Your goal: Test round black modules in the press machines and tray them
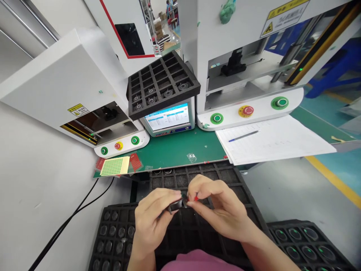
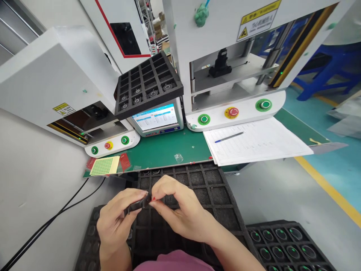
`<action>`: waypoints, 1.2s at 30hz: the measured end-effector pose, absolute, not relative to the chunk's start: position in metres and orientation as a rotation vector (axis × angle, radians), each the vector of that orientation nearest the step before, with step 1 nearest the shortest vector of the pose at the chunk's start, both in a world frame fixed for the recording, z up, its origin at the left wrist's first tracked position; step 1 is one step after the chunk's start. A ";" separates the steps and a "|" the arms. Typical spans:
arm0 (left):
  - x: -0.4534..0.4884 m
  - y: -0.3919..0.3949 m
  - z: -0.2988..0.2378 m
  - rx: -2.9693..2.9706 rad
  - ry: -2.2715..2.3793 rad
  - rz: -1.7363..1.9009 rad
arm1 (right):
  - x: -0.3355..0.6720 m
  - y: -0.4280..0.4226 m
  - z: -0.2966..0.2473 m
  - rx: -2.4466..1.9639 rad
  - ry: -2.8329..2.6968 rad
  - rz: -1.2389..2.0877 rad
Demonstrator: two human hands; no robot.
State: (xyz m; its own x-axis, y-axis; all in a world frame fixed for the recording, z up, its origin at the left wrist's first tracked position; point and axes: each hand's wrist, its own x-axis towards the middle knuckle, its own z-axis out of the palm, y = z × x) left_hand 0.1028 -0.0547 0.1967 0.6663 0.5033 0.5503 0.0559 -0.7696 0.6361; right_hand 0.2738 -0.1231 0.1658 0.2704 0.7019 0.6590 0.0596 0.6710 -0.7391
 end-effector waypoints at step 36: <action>0.088 -0.016 0.167 1.188 1.190 1.588 | 0.312 -0.052 0.063 -1.483 -1.029 0.175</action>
